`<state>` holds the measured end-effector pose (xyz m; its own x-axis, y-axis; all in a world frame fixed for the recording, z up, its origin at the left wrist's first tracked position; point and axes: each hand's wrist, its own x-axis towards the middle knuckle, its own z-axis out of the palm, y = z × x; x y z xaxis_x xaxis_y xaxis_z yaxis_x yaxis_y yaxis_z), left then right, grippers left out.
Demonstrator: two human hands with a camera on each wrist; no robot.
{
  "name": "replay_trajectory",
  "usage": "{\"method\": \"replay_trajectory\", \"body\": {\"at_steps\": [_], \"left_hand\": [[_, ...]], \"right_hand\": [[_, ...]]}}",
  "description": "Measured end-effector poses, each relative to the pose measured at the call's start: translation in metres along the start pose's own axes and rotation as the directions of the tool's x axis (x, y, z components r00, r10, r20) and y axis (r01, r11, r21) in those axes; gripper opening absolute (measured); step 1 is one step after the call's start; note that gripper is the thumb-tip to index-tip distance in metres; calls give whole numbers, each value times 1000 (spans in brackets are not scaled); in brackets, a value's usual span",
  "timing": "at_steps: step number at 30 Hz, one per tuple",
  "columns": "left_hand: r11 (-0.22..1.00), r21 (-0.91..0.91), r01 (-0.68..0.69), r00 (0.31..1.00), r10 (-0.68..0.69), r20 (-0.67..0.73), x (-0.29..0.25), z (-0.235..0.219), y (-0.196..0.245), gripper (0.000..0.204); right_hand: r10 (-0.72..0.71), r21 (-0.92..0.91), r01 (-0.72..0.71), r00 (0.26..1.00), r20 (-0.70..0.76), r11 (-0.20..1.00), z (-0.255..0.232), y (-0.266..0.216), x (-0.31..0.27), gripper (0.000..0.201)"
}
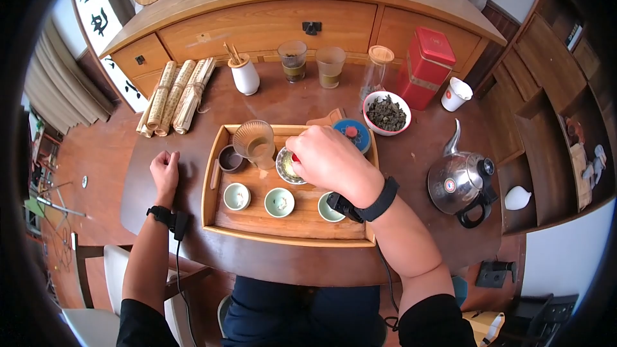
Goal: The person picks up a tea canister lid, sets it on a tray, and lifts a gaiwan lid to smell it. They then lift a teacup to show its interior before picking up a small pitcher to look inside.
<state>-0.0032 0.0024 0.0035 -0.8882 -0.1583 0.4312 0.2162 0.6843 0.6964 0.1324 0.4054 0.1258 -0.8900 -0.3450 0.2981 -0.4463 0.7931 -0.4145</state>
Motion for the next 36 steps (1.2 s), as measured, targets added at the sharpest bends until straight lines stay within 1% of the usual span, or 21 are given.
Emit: {"method": "replay_trajectory", "body": {"at_steps": [2, 5, 9, 11, 15, 18, 20, 21, 25, 27, 28, 30, 36], "left_hand": [[1000, -2, -4, 1000, 4, -6, 0, 0, -1, 43], [1000, 3, -3, 1000, 3, -4, 1, 2, -5, 44], [1000, 3, -9, 1000, 9, 0, 1, 1, -7, 44], [1000, 7, -8, 1000, 8, -1, 1, 1, -6, 44], [1000, -5, -12, 1000, 12, -7, 0, 1, -2, 43], [1000, 12, 3, 1000, -4, 19, 1, -1, -3, 44], [1000, 12, 3, 1000, -3, 16, 0, -1, -1, 44], [1000, 11, 4, 1000, -4, 16, -1, -2, 0, 44], [1000, 15, -9, 1000, 9, 10, 0, 0, -4, 44], [1000, 1, -7, 1000, 7, 0, 1, 0, -3, 43], [1000, 2, -7, 1000, 7, 0, 1, 0, -4, 43], [1000, 10, -11, 1000, 11, -3, 0, 0, -4, 43], [1000, 12, 2, 1000, -2, -5, 0, 0, -3, 43]], "right_hand": [[-5, -4, 5, 999, 32, 1000, -1, 0, 1, 10], [-21, 25, 21, 1000, 16, 999, -1, -1, 0, 10], [-13, 21, 12, 999, 35, 1000, -1, 1, -1, 10], [-12, -12, 13, 998, 55, 1000, -4, -1, -1, 11], [-11, -20, 12, 998, 65, 1000, -5, 1, -2, 10], [-21, 20, 21, 999, 25, 1000, -8, 3, -3, 9], [10, 50, -6, 997, -72, 999, -15, 0, -3, 9], [-19, 46, 23, 996, -83, 999, -18, 2, -2, 9], [-39, 9, 40, 992, -124, 999, -15, 3, -2, 8], [-35, 36, 37, 997, -75, 999, -13, 0, -2, 7], [-35, 38, 37, 997, -75, 999, -11, -1, -1, 7], [-35, 20, 35, 999, -16, 999, -6, 0, -2, 6], [-48, 3, 48, 998, 39, 999, -4, -1, -1, 6]]}}
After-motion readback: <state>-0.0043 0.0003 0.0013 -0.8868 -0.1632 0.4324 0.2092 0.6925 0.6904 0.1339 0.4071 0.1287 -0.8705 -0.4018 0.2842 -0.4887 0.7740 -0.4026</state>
